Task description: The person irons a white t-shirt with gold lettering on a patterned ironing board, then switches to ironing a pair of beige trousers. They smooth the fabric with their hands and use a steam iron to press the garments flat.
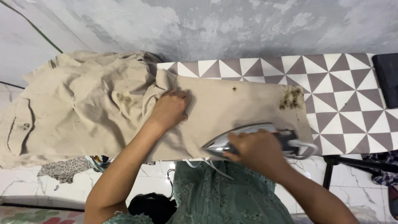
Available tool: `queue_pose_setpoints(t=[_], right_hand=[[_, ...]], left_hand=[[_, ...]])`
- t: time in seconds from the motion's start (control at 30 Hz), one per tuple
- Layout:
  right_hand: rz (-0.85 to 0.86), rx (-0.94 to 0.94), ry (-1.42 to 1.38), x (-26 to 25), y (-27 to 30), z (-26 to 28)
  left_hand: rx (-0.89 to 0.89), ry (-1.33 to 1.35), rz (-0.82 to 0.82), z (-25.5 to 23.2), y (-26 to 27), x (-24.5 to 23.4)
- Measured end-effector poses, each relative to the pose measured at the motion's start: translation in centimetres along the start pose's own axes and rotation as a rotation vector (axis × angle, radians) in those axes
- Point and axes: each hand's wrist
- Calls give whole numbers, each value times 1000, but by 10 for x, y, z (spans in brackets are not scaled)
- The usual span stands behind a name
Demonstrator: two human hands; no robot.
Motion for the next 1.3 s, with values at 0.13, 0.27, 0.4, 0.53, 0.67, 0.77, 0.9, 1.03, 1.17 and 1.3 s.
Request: queue_pose_setpoints(t=[0.13, 0.27, 0.4, 0.53, 0.67, 0.77, 0.9, 1.03, 1.17, 1.3], right_hand=[[29, -144, -4, 13, -28, 39], [70, -151, -2, 9, -31, 39], [-78, -169, -33, 3, -9, 14], [249, 210, 15, -11, 5, -15], [91, 224, 82, -17, 11, -26], [99, 136, 54, -11, 2, -21], [-44, -130, -38, 2, -16, 4], [-18, -223, -31, 4, -43, 22], [76, -94, 1, -5, -65, 21], [-49, -41, 36, -14, -94, 3]], left_hand=[[3, -71, 13, -3, 0, 3], [-9, -93, 33, -4, -1, 4], [10, -101, -9, -4, -1, 8], [6, -74, -2, -2, -1, 9], [26, -37, -47, -3, 0, 4], [11, -38, 10, -3, -3, -1], [21, -53, 14, 0, -2, 2], [68, -100, -108, 5, 1, 16], [53, -82, -109, 7, 3, 19], [-29, 111, -17, 5, 4, -2]])
Point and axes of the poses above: each hand's wrist, its own y-axis away from the middle knuckle, its own x-axis out of the palm, z = x × y, and after that the axes turned 1 degree about x, right-handed
